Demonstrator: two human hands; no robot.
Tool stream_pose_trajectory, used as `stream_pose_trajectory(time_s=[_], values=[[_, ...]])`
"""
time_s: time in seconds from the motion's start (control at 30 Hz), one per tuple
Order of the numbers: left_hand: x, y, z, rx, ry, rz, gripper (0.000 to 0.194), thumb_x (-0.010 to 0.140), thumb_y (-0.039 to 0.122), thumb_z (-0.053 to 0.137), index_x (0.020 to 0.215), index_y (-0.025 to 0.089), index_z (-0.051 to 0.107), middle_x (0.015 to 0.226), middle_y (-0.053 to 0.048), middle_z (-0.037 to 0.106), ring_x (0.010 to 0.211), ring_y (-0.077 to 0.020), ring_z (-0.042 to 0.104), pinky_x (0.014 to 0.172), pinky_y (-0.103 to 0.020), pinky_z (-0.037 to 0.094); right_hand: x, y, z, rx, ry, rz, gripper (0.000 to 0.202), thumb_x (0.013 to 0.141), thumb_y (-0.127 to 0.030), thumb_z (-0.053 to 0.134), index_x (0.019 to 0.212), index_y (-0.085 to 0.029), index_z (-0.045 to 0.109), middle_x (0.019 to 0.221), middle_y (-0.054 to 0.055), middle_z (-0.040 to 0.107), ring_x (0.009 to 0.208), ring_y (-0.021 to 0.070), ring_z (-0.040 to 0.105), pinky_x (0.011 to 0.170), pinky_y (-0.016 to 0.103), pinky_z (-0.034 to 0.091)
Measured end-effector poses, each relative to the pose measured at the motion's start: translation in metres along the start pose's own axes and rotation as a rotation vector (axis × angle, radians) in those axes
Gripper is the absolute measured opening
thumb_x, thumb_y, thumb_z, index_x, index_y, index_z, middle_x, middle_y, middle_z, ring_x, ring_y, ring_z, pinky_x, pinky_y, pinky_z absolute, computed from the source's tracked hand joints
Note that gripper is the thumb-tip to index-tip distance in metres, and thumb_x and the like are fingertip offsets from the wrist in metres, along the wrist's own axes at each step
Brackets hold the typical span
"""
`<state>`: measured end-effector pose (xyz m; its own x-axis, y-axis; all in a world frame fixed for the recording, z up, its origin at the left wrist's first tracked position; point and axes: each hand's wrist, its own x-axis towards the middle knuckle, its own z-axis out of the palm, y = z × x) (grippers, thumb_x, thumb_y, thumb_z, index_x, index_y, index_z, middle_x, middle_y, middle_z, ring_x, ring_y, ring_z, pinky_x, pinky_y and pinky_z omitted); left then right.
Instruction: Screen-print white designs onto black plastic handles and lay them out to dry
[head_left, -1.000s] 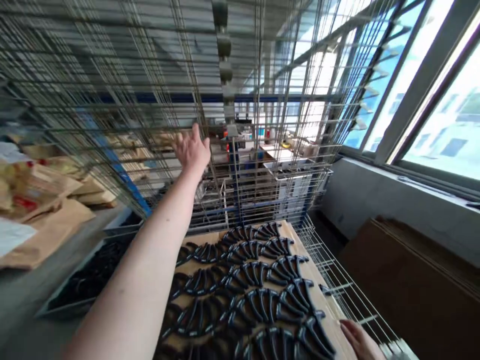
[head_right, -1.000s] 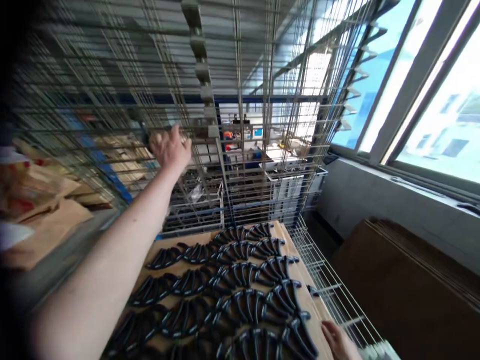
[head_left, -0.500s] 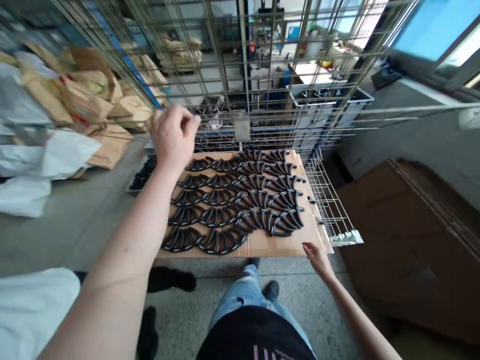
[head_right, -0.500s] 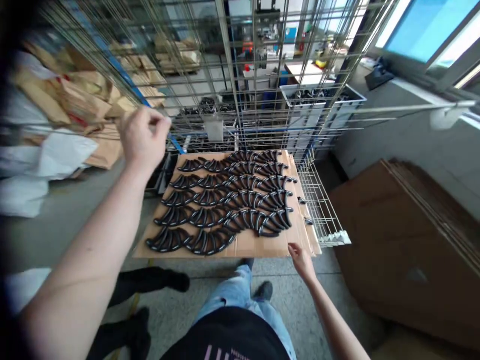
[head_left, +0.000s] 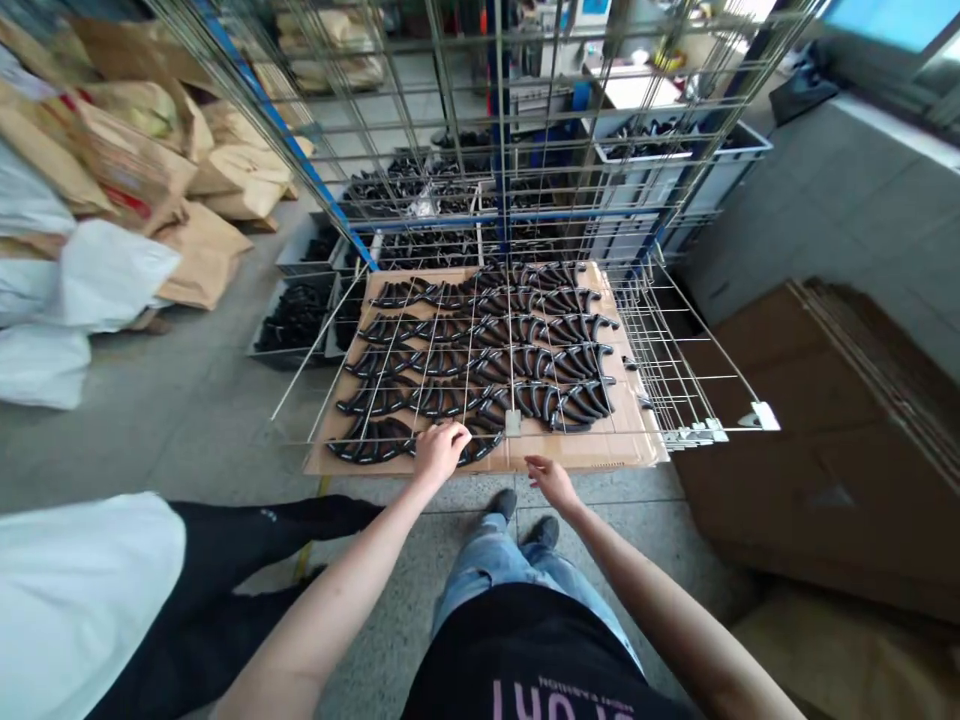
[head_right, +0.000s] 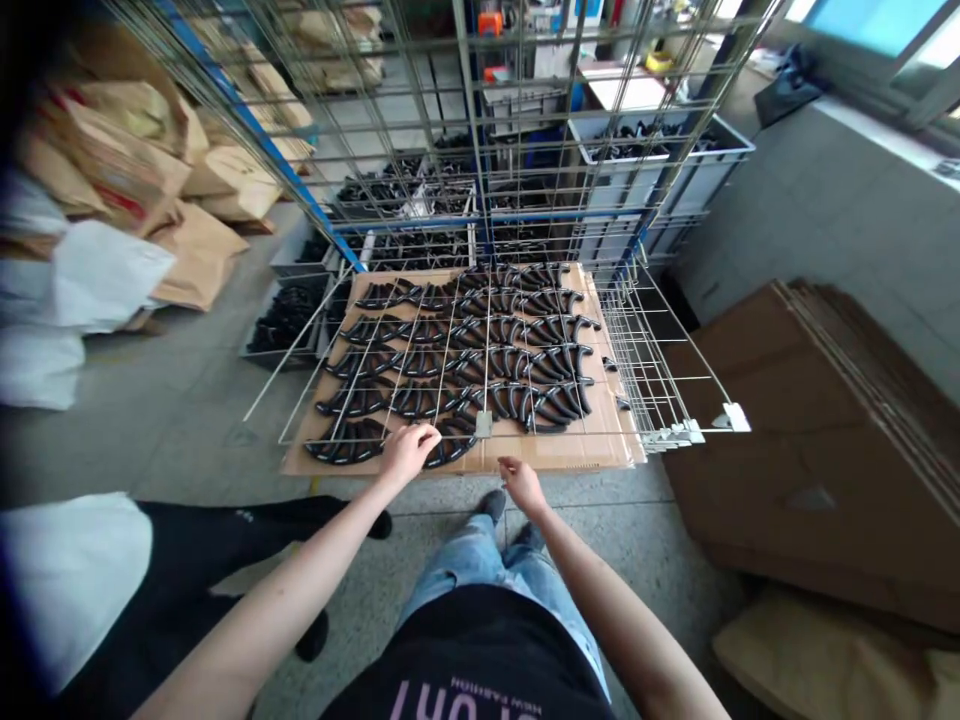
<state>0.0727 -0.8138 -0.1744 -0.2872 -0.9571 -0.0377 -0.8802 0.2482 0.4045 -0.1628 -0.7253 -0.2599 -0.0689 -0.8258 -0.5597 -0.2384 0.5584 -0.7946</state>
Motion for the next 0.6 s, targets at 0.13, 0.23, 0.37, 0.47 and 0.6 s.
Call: stream_pose_trajectory(time_s=[0.13, 0.23, 0.37, 0.47, 0.6], values=[[0.003, -0.017, 0.022, 0.0, -0.069, 0.014, 0.025, 0.094, 0.032, 0.051, 0.09, 0.023, 0.074, 0.092, -0.004, 0.072, 0.089, -0.0197, 0.062, 0.082, -0.031, 0.043, 0.018, -0.017, 0.041, 0.047, -0.035, 0.066, 0.042, 0.092, -0.022, 0.047, 0.131, -0.017, 0.062, 0.116, 0.008, 0.07, 0.076, 0.0121, 0.066, 0.059, 0.02, 0.056], [0.004, -0.023, 0.03, 0.03, -0.091, 0.042, 0.028, 0.092, 0.031, 0.051, 0.088, 0.022, 0.077, 0.103, -0.008, 0.069, 0.096, -0.0212, 0.059, 0.086, -0.032, 0.043, 0.026, -0.022, 0.05, -0.003, -0.019, 0.094, 0.041, 0.092, -0.024, 0.049, 0.131, -0.017, 0.062, 0.11, 0.008, 0.072, 0.067, 0.0104, 0.063, 0.053, 0.018, 0.053], [0.001, -0.019, 0.031, 0.069, -0.106, 0.151, 0.031, 0.091, 0.03, 0.052, 0.076, 0.022, 0.078, 0.097, -0.009, 0.067, 0.089, -0.0232, 0.057, 0.08, -0.035, 0.044, 0.019, -0.016, 0.031, -0.052, -0.019, 0.087, 0.034, 0.091, -0.025, 0.053, 0.12, -0.017, 0.07, 0.092, 0.006, 0.074, 0.061, 0.0103, 0.061, 0.049, 0.018, 0.049], [-0.001, -0.018, 0.029, 0.09, 0.006, 0.253, 0.033, 0.093, 0.034, 0.05, 0.081, 0.023, 0.078, 0.093, -0.008, 0.068, 0.082, -0.0224, 0.057, 0.077, -0.034, 0.045, 0.004, -0.005, -0.007, -0.022, 0.036, 0.107, 0.032, 0.087, -0.019, 0.055, 0.113, -0.016, 0.073, 0.084, 0.004, 0.073, 0.06, 0.0105, 0.062, 0.048, 0.017, 0.048], [0.018, -0.011, 0.038, 0.034, 0.215, 0.411, 0.037, 0.093, 0.043, 0.05, 0.08, 0.022, 0.077, 0.091, -0.009, 0.069, 0.076, -0.0221, 0.059, 0.074, -0.035, 0.046, -0.027, 0.016, -0.087, 0.053, 0.198, 0.146, 0.029, 0.085, -0.016, 0.053, 0.104, -0.015, 0.074, 0.086, 0.004, 0.072, 0.06, 0.0092, 0.061, 0.046, 0.015, 0.046]])
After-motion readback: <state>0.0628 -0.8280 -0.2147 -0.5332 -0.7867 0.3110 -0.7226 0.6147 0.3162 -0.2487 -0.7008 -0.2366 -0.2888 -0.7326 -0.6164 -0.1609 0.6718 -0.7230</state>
